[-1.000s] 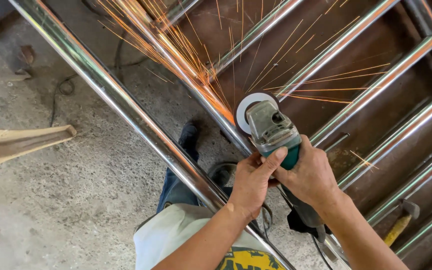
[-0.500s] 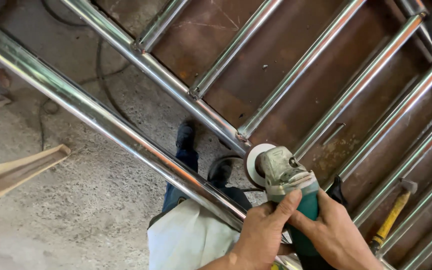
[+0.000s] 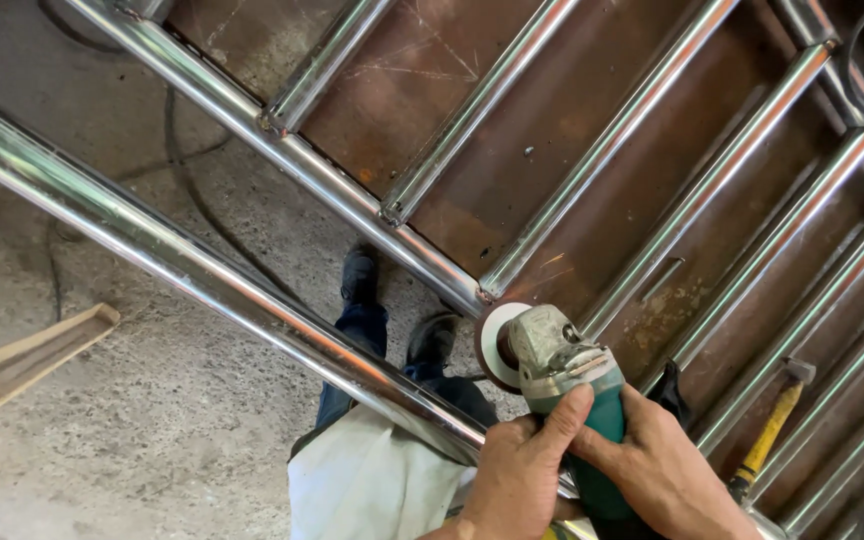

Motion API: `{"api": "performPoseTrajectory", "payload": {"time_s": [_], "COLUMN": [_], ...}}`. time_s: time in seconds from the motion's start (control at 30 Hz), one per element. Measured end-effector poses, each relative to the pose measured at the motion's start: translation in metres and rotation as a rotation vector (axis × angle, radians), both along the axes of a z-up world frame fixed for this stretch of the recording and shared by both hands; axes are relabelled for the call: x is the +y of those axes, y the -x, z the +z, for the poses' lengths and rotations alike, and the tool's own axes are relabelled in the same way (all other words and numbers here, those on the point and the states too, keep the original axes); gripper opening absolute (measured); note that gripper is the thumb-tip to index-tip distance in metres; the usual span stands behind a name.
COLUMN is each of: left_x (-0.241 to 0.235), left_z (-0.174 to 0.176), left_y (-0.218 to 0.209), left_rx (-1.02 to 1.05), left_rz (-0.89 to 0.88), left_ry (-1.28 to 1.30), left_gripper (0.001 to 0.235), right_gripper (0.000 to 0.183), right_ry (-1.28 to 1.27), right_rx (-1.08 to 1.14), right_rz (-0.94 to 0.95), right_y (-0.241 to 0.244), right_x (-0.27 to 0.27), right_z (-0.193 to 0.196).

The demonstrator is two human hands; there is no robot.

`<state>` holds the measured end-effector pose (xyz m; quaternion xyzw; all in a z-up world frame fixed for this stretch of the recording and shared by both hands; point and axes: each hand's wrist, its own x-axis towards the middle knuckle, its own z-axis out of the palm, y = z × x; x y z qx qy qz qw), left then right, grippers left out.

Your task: Grinding down welds on a stainless steel gate using an angle grinder.

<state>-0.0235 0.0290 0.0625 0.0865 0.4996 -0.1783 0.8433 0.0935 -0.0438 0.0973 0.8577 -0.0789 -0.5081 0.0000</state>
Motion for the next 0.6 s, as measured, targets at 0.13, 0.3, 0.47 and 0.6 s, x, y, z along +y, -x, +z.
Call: {"api": "performPoseTrajectory", "payload": {"time_s": [0.13, 0.3, 0.47, 0.6], "left_x": [-0.002, 0.0, -0.004, -0.007], "left_z": [-0.001, -0.002, 0.0, 0.0], "left_y": [0.001, 0.0, 0.0, 0.003], "left_rx": [0.014, 0.012, -0.016, -0.046], "left_rz": [-0.006, -0.084, -0.132, -0.201], "left_ry": [-0.021, -0.076, -0.093, -0.142], "left_gripper": [0.061, 0.062, 0.06, 0.059], "right_gripper": [0.04, 0.041, 0.039, 0.041], "right_ry": [0.003, -0.015, 0.019, 0.019], "right_rx": [-0.003, -0.012, -0.036, -0.053], "right_rz": [0.002, 0.017, 0.094, 0.11], "right_y": [0.0, -0.003, -0.005, -0.005], "right_x": [0.0, -0.006, -0.022, -0.032], "right_z": [0.001, -0.004, -0.008, -0.009]}}
